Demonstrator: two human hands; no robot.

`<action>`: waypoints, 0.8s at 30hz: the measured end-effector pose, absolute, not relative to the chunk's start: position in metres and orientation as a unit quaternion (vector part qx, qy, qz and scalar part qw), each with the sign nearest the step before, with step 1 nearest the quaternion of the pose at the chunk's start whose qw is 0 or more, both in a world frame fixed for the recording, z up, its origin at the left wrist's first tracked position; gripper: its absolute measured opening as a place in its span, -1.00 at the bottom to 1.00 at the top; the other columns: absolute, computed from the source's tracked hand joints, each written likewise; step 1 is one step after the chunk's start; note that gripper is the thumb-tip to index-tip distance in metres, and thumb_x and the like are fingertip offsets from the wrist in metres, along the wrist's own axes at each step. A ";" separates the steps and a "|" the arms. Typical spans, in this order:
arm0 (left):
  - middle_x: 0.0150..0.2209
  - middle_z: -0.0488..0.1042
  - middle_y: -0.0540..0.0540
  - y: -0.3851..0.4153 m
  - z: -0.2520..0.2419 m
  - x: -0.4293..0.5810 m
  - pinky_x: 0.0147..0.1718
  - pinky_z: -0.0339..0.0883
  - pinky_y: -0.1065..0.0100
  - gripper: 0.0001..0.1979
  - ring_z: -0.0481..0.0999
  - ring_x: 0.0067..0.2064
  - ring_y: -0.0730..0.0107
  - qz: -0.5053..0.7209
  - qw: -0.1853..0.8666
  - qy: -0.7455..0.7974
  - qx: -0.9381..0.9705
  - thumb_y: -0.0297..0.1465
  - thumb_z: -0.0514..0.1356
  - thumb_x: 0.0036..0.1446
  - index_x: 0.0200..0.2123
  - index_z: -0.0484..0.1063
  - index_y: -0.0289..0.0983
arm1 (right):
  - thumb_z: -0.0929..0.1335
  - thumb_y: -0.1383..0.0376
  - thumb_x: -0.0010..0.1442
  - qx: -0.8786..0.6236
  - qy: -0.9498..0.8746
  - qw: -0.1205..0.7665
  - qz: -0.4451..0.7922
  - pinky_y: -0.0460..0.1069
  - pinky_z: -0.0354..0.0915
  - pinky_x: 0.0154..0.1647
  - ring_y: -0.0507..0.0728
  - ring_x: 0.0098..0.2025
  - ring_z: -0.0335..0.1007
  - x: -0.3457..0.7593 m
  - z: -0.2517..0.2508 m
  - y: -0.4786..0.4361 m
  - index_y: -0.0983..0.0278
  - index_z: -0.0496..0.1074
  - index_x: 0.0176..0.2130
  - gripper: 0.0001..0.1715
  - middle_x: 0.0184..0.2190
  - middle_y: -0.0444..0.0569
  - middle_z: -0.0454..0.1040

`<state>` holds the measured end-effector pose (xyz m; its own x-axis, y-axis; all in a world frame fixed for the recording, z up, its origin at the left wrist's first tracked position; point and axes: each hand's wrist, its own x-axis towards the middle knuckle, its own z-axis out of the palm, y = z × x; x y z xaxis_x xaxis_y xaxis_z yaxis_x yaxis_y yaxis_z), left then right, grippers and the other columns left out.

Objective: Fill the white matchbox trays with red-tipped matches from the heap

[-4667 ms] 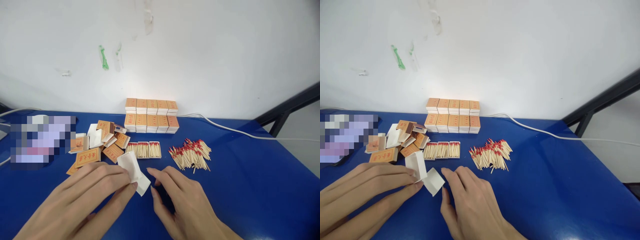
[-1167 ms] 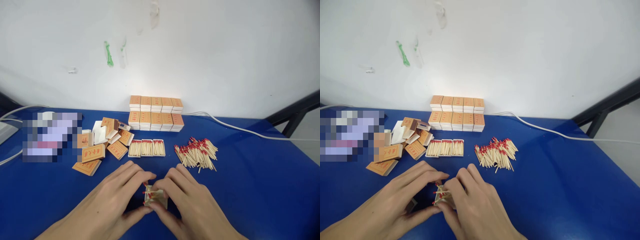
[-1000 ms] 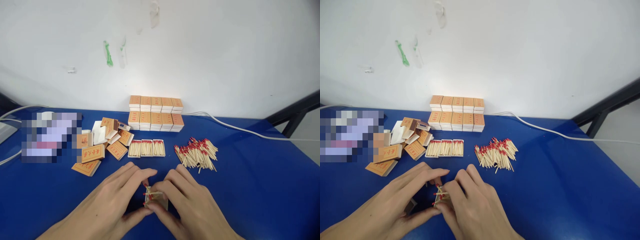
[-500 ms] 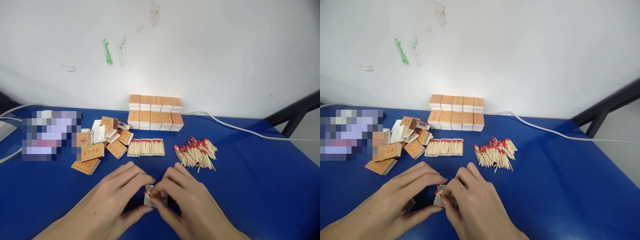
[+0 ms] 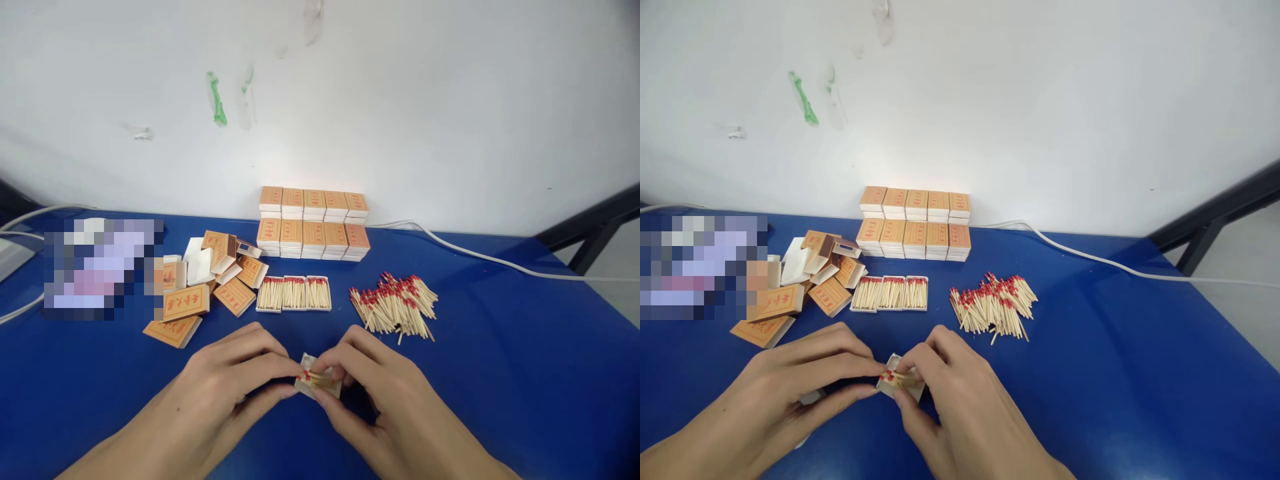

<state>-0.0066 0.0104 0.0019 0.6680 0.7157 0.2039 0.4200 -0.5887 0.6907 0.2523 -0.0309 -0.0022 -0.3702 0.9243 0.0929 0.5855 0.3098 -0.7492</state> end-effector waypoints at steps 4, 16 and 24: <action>-0.09 0.63 0.08 0.010 -0.002 -0.005 -0.16 0.54 0.57 -0.76 0.68 -0.13 0.55 0.244 0.320 0.322 0.857 -0.47 0.24 0.59 0.08 0.63 0.00 | 0.39 0.42 0.53 -0.495 -0.755 0.263 0.340 -0.06 0.51 -0.13 0.01 -0.20 0.61 0.253 -0.001 -0.031 0.17 0.60 -0.09 -0.81 -0.11 -0.09 0.53; 0.00 0.58 0.00 0.001 -0.002 -0.003 -0.12 0.56 0.45 -0.75 0.67 -0.08 0.43 0.231 0.353 0.368 0.829 -0.39 0.18 0.64 0.05 0.67 0.00 | 0.45 0.48 0.45 -0.493 -0.753 0.266 0.344 -0.09 0.48 -0.24 0.02 -0.22 0.58 0.254 0.005 -0.032 0.12 0.62 -0.08 -0.76 -0.12 -0.12 0.51; 0.02 0.53 -0.01 -0.002 -0.001 -0.004 -0.16 0.50 0.41 -0.70 0.63 -0.09 0.45 0.209 0.336 0.368 0.841 -0.44 0.10 0.65 0.07 0.64 -0.01 | 0.44 0.50 0.42 -0.503 -0.762 0.257 0.318 -0.11 0.39 -0.40 -0.01 -0.31 0.49 0.252 0.001 -0.032 0.15 0.61 -0.09 -0.76 -0.12 -0.10 0.50</action>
